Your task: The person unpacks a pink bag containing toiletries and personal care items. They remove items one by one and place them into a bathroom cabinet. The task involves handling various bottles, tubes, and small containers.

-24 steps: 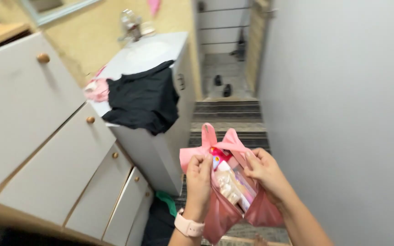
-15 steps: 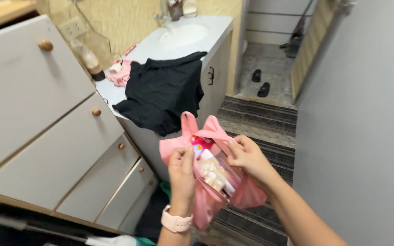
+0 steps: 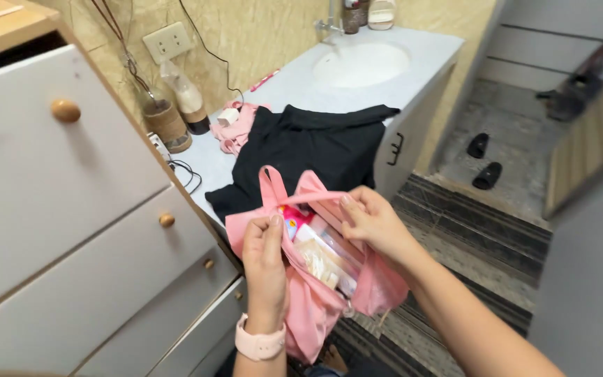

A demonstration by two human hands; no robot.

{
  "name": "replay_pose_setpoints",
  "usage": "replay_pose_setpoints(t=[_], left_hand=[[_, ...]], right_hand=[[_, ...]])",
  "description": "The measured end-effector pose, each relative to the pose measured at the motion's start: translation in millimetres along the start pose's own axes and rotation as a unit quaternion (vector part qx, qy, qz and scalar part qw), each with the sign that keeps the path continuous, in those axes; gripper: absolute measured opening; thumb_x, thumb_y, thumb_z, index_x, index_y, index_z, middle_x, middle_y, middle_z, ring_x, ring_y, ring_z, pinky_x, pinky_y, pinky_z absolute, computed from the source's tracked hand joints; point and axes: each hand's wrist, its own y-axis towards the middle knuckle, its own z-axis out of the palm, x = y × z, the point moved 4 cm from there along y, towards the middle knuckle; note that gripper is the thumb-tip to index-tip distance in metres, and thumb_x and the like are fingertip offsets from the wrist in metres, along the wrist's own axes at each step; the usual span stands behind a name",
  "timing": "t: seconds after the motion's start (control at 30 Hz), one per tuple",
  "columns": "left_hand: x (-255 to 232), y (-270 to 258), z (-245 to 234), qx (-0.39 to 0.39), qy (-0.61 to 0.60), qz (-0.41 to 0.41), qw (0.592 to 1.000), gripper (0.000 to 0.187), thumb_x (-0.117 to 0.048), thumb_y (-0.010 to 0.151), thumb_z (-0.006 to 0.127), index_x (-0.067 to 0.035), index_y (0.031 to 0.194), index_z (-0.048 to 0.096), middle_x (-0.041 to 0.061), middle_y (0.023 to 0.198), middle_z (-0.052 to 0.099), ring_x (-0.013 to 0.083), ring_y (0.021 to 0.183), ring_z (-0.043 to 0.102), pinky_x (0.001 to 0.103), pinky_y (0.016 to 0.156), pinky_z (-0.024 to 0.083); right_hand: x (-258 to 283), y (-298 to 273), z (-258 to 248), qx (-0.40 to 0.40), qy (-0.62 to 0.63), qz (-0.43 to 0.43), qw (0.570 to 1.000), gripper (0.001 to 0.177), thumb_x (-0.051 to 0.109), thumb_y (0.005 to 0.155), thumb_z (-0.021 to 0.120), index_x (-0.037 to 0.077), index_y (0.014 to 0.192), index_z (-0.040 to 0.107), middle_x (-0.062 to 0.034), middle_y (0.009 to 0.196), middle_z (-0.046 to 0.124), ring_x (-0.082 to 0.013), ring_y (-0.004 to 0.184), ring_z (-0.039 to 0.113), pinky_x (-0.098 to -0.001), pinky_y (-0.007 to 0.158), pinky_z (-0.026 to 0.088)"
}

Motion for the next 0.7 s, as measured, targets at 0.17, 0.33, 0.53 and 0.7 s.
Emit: replay_pose_setpoints(t=[0.17,0.33,0.53,0.7], left_hand=[[4,89,0,-0.012,0.032,0.040,0.999,0.012,-0.014,0.104,0.058,-0.002,0.105,0.059,0.002,0.097,0.067,0.0060,0.084,0.060,0.022,0.076,0.050],[19,167,-3,-0.052,0.030,0.027,0.998,0.017,-0.015,0.103,0.058,0.000,0.111,0.055,0.008,0.097,0.071,0.0092,0.083,0.065,0.025,0.074,0.054],[48,227,-32,-0.153,0.145,0.044,0.977,0.017,-0.016,0.101,0.062,-0.001,0.108,0.059,0.004,0.082,0.066,0.0062,0.066,0.056,0.022,0.056,0.044],[62,249,-51,-0.234,0.156,0.064,0.957,0.016,-0.016,0.100,0.065,-0.001,0.106,0.061,-0.001,0.077,0.063,0.0030,0.062,0.051,0.020,0.051,0.038]], right_hand=[[16,109,8,0.033,-0.069,-0.032,0.997,0.017,0.014,0.096,0.066,0.002,0.104,0.058,0.0029,0.077,0.057,-0.0026,0.060,0.053,-0.0214,0.050,0.042],[18,208,23,0.069,-0.053,-0.020,0.996,0.021,0.022,0.102,0.062,0.002,0.103,0.056,0.0005,0.070,0.055,-0.0041,0.053,0.051,-0.0213,0.045,0.038],[-15,304,33,0.147,-0.090,-0.011,0.985,0.023,0.024,0.101,0.062,0.001,0.101,0.057,-0.0008,0.066,0.060,-0.0060,0.051,0.056,-0.0228,0.046,0.044],[-35,350,41,0.217,-0.083,0.022,0.972,0.022,0.023,0.101,0.064,0.002,0.102,0.056,-0.0006,0.067,0.061,-0.0062,0.053,0.056,-0.0246,0.046,0.043]])
